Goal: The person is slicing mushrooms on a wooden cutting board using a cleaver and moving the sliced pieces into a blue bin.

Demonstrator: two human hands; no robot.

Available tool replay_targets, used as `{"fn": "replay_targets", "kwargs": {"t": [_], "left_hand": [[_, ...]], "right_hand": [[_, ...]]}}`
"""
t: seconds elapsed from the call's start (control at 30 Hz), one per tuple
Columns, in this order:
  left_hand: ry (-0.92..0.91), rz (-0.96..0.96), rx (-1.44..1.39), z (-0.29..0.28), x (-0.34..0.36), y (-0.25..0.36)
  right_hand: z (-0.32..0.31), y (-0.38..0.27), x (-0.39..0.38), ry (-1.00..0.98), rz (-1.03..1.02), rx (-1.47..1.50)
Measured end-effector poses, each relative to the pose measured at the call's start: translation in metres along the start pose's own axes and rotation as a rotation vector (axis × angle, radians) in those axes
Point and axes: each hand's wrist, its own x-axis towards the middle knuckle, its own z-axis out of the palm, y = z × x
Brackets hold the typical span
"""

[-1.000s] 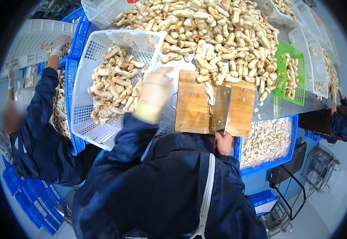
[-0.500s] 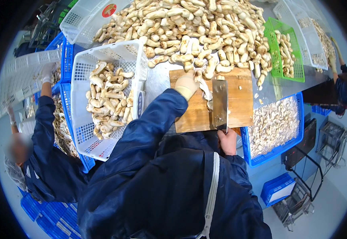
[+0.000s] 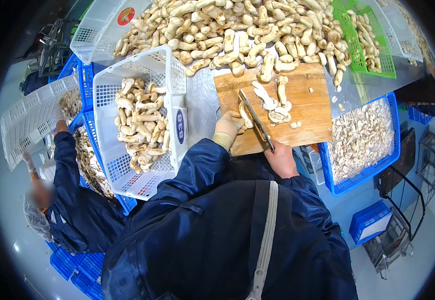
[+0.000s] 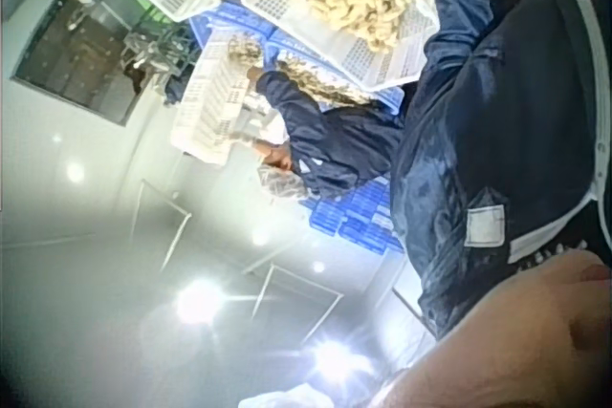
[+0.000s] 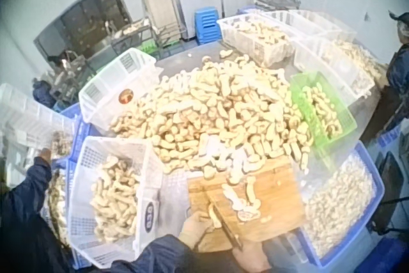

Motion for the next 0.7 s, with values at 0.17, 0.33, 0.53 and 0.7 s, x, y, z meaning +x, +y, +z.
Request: {"fn": "replay_targets", "kwargs": {"t": [0.17, 0.33, 0.53, 0.7], "left_hand": [[-0.016, -0.074, 0.017, 0.010, 0.008, 0.011], [-0.049, 0.424, 0.942, 0.011, 0.039, -0.005], [-0.162, 0.501, 0.893, 0.019, 0.040, -0.005], [-0.187, 0.102, 0.198, 0.016, 0.040, -0.008]], "right_hand": [[0.000, 0.007, 0.002, 0.050, -0.055, -0.121], [-0.005, -0.008, -0.018, 0.059, -0.056, -0.302], [-0.004, 0.001, -0.035, 0.027, 0.029, -0.279], [-0.004, 0.002, -0.032, 0.033, 0.012, -0.285]]}}
